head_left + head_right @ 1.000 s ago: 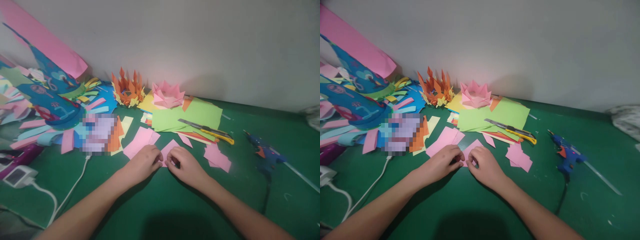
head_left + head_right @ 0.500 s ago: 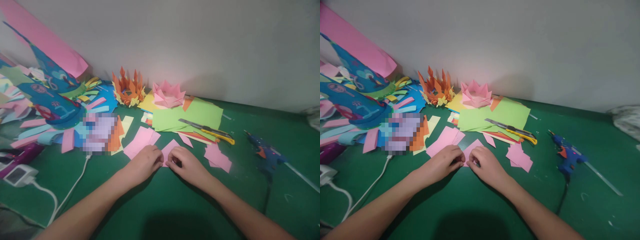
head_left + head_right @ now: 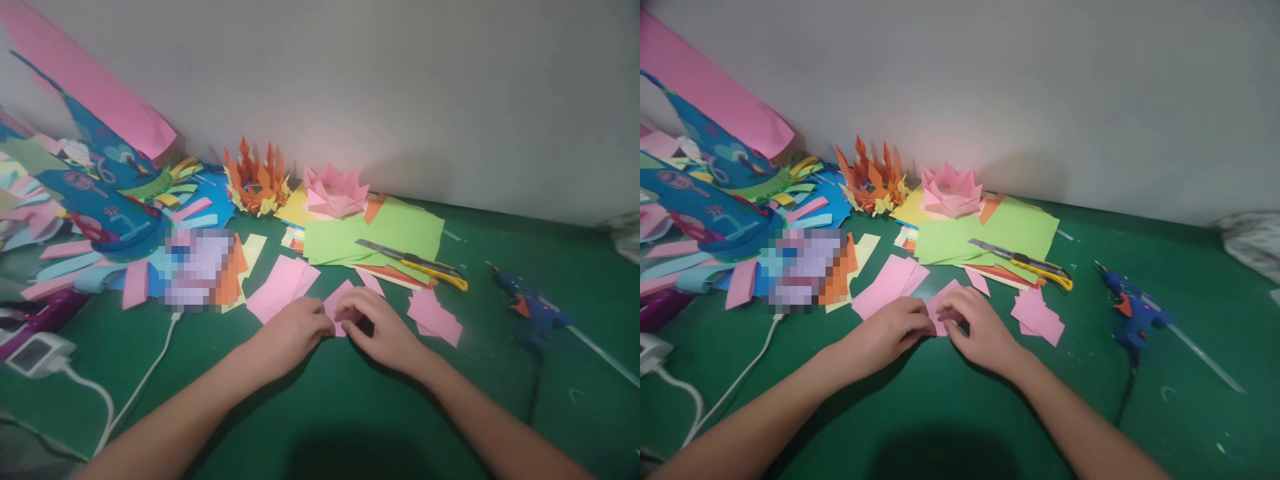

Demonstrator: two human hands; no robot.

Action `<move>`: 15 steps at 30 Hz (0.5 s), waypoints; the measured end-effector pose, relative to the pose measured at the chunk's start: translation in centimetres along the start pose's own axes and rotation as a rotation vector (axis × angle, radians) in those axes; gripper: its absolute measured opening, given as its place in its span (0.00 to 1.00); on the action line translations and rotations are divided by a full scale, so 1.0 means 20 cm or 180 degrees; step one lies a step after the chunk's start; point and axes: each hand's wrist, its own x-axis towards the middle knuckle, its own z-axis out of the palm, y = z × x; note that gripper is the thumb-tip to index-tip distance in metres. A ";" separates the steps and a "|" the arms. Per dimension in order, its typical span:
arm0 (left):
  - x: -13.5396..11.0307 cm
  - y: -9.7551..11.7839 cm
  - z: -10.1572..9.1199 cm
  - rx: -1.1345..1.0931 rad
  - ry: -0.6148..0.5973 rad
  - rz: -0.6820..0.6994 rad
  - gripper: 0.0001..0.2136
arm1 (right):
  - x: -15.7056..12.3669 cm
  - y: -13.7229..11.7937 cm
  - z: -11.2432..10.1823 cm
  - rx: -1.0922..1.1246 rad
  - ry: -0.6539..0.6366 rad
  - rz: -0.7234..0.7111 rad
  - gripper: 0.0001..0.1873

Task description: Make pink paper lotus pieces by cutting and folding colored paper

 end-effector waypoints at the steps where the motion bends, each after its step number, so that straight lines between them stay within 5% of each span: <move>1: 0.00 0.01 0.00 0.0015 0.0051 0.0116 0.10 | 0.00 0.01 0.01 -0.0135 0.0089 -0.0113 0.13; 5: 0.00 0.03 0.02 0.0168 0.0310 0.0533 0.12 | 0.01 0.04 0.04 -0.0787 -0.0074 -0.0392 0.23; 15: -0.01 0.00 0.00 0.0890 -0.0022 0.0550 0.12 | 0.00 0.01 0.03 -0.0961 0.0480 -0.0032 0.12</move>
